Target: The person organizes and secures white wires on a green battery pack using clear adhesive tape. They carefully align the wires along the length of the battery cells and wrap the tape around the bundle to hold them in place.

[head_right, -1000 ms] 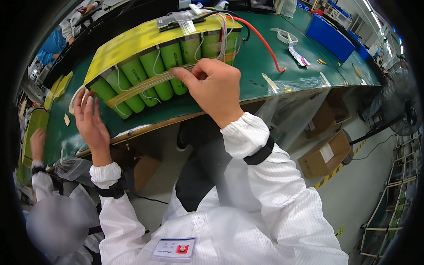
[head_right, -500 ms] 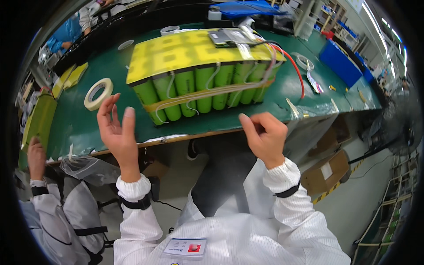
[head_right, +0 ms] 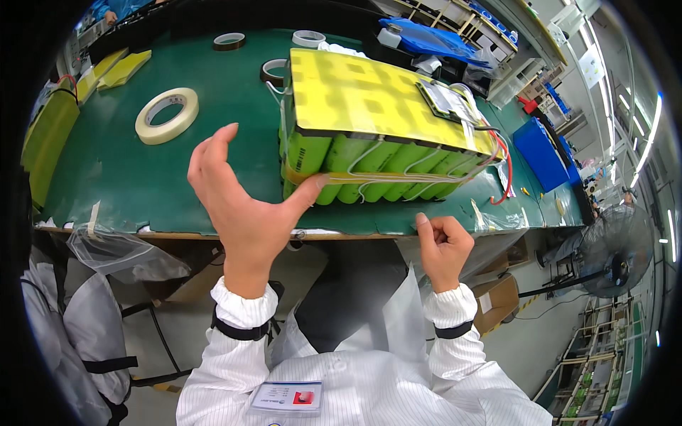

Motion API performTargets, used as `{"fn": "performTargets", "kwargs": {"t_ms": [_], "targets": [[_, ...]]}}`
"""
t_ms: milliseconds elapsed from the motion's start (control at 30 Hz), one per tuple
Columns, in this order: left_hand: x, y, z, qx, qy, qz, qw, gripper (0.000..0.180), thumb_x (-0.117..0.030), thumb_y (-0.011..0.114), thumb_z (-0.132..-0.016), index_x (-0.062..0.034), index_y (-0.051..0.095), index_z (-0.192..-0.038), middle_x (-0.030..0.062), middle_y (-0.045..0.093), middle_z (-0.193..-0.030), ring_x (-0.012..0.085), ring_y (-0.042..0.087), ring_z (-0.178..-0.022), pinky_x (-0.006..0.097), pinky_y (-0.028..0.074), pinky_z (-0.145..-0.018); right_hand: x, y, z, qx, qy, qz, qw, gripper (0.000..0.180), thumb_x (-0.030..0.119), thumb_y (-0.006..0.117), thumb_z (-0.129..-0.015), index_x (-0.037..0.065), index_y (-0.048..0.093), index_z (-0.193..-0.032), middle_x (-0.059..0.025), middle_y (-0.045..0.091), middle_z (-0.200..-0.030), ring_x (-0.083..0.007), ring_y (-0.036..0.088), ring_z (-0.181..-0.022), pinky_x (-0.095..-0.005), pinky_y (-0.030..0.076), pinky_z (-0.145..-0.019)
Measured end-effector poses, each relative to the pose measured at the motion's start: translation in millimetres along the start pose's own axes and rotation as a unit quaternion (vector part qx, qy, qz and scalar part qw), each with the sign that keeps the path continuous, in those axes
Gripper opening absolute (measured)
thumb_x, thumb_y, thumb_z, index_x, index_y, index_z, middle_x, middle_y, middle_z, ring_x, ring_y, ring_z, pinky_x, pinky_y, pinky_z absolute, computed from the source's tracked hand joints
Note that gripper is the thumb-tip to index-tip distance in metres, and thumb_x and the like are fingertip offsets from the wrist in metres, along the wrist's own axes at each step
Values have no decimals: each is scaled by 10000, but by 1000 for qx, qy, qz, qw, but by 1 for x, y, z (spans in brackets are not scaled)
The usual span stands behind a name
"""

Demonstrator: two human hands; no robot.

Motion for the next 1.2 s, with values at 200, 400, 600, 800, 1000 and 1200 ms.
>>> {"fn": "performTargets", "kwargs": {"t_ms": [200,400,600,800,1000,1200], "targets": [[6,-7,-2,-8,18,4,1000,967,-439,945,-606,-21,482,-1345,150,521,-1313,397,418,-1256,506,357,-1052,-2,-2,1,12,-18,74,997,284,124,769,-903,19,597,-701,74,464,-591,-13,360,-552,-207,266,-498],[15,-11,-1,30,-66,89,993,853,-467,888,-720,-27,501,-1340,150,522,-1295,376,419,-1267,483,366,-1062,-8,-4,4,20,30,26,999,255,107,772,-888,23,604,-715,58,478,-599,-32,379,-549,-218,282,-496],[42,-53,4,-45,-116,70,990,255,-121,717,-919,-21,631,-1137,129,609,-1147,305,559,-1105,399,434,-989,5,3,2,20,35,25,999,216,81,805,-817,8,625,-721,-17,530,-599,-77,446,-532,-253,367,-500],[14,-39,-1,86,-15,23,996,184,-143,739,-894,-27,657,-1012,93,662,-1062,304,539,-1083,401,434,-949,29,3,-8,61,8,-39,997,198,70,808,-810,0,652,-709,-10,555,-605,-73,464,-490,-239,363,-463],[2,-10,-2,127,-19,26,991,657,-183,919,-678,-34,552,-1202,129,546,-1195,311,494,-1159,420,394,-1002,77,35,-21,63,-109,-96,987,231,103,868,-767,22,666,-688,-42,579,-604,-108,531,-469,-259,397,-445],[5,-11,-9,121,-9,31,992,685,-102,905,-680,-23,511,-1234,105,516,-1227,272,491,-1170,392,371,-1036,98,62,-13,95,-145,-171,970,212,125,860,-766,47,675,-697,-45,578,-599,-159,565,-471,-287,412,-434]]}}
Point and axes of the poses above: each hand's wrist, its own z-axis away from the middle knuckle, its own y-axis out of the palm, x = y × z, the point moved 5 cm from there along -z, towards the middle knuckle
